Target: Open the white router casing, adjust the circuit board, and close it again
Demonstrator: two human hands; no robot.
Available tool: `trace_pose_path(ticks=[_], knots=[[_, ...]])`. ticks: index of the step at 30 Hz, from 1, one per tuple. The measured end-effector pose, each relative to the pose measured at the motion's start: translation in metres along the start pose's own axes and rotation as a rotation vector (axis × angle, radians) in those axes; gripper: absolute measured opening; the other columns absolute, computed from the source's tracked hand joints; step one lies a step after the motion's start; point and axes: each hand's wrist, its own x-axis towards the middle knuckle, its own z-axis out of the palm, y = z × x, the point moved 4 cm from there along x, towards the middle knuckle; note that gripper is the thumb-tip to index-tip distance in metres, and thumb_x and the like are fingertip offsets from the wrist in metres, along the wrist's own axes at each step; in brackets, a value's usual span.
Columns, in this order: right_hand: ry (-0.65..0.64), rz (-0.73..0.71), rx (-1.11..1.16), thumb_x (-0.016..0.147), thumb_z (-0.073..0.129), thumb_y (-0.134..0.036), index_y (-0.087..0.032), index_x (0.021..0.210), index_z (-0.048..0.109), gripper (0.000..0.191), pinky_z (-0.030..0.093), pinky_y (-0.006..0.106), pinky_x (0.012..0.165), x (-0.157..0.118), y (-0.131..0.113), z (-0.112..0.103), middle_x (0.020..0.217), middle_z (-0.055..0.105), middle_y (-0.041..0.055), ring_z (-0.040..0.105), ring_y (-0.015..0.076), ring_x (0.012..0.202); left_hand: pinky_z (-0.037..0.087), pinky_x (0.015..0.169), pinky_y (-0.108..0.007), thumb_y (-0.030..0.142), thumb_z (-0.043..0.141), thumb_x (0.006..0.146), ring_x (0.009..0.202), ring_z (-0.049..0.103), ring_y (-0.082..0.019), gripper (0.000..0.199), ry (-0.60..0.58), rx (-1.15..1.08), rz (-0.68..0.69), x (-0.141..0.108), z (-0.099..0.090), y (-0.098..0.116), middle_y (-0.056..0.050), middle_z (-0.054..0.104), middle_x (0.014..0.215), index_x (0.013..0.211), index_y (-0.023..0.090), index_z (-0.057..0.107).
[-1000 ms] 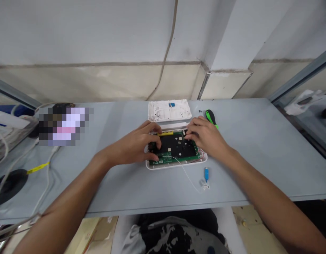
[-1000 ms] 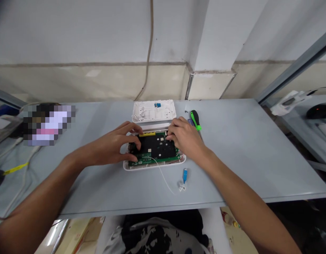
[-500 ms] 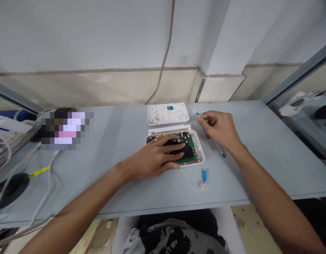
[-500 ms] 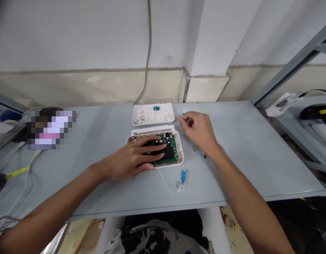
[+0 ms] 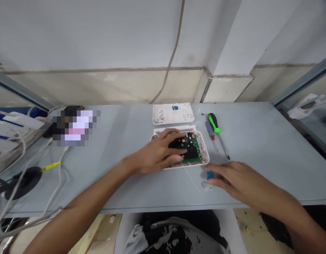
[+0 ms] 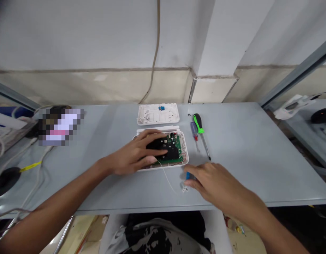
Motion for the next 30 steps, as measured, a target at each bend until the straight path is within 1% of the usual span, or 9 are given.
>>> trace_pose_path(ticks=[5,8,10,12,15,20,25,27,30], knots=[[0.107,0.133,0.017,0.104,0.053,-0.027,-0.025,0.095,0.065,0.015,0.051,0.033,0.058,-0.011,-0.004,0.032,0.085,0.07,0.0016,0.067,0.0186,0.062,0.049,0.113,-0.045,0.038,0.054,0.106,0.124,0.064,-0.025,0.03,0.377,-0.008,-0.28,0.02,-0.035,-0.072,-0.007,0.077,0.125,0.116,0.023,0.078],[0.231,0.175,0.1,0.101,0.053,-0.019,-0.025,0.099,0.064,0.012,0.053,0.032,0.06,-0.018,-0.01,0.027,0.085,0.069,-0.0002,0.065,0.0162,0.064,0.046,0.113,-0.045,0.03,0.062,0.097,0.124,0.064,-0.03,0.025,0.415,0.133,-0.534,0.035,-0.041,-0.126,-0.011,0.077,0.124,0.112,0.019,0.078],[0.353,0.167,0.206,0.099,0.06,-0.02,-0.026,0.111,0.067,0.016,0.056,0.031,0.066,-0.018,-0.013,0.014,0.089,0.071,-0.0009,0.066,0.0154,0.068,0.047,0.11,-0.049,0.034,0.074,0.087,0.126,0.062,-0.036,0.04,0.402,0.198,-0.715,0.038,-0.041,-0.155,-0.017,0.074,0.127,0.121,0.014,0.075],[0.45,0.132,0.353,0.098,0.067,-0.027,-0.028,0.116,0.071,0.018,0.058,0.03,0.073,-0.012,-0.014,-0.005,0.096,0.075,0.0,0.069,0.0151,0.076,0.05,0.102,-0.047,0.04,0.083,0.078,0.111,0.067,-0.035,0.048,0.338,0.154,-0.792,0.04,-0.037,-0.171,-0.016,0.076,0.114,0.117,0.013,0.075],[0.451,0.047,0.658,0.1,0.07,-0.038,-0.028,0.105,0.077,0.013,0.059,0.028,0.08,0.015,-0.012,-0.034,0.101,0.078,0.0019,0.073,0.0151,0.088,0.053,0.083,-0.039,0.045,0.088,0.07,0.087,0.067,-0.027,0.043,0.346,-0.001,-0.83,0.036,-0.034,-0.18,-0.01,0.074,0.094,0.099,0.016,0.075],[0.374,-0.084,1.139,0.094,0.079,-0.041,-0.023,0.103,0.078,0.02,0.063,0.033,0.081,0.088,-0.013,-0.073,0.087,0.079,0.001,0.077,0.0163,0.08,0.049,0.065,-0.031,0.035,0.098,0.053,0.081,0.064,-0.022,0.053,0.618,-0.32,-0.896,0.025,-0.043,-0.177,-0.009,0.072,0.097,0.095,0.016,0.07],[0.409,-0.157,1.238,0.074,0.096,-0.041,-0.019,0.094,0.08,0.034,0.063,0.03,0.077,0.144,-0.011,-0.089,0.085,0.078,0.0007,0.073,0.013,0.073,0.056,0.066,-0.029,0.029,0.099,0.047,0.077,0.068,-0.018,0.063,0.784,-0.781,-0.771,0.012,-0.051,-0.161,-0.006,0.073,0.095,0.1,0.016,0.068],[0.448,-0.181,1.196,0.075,0.095,-0.043,-0.019,0.091,0.079,0.033,0.063,0.03,0.075,0.152,-0.008,-0.089,0.082,0.077,0.001,0.074,0.0137,0.073,0.056,0.06,-0.027,0.025,0.1,0.046,0.069,0.068,-0.017,0.069,0.879,-0.933,-0.762,-0.001,-0.054,-0.153,-0.003,0.073,0.086,0.106,0.017,0.067],[0.445,-0.189,1.119,0.08,0.09,-0.046,-0.019,0.094,0.079,0.033,0.065,0.033,0.073,0.152,-0.008,-0.086,0.083,0.078,0.0023,0.076,0.0163,0.073,0.059,0.059,-0.024,0.023,0.097,0.057,0.068,0.07,-0.015,0.059,0.981,-1.078,-0.715,-0.021,-0.058,-0.139,-0.003,0.075,0.089,0.108,0.018,0.069]])
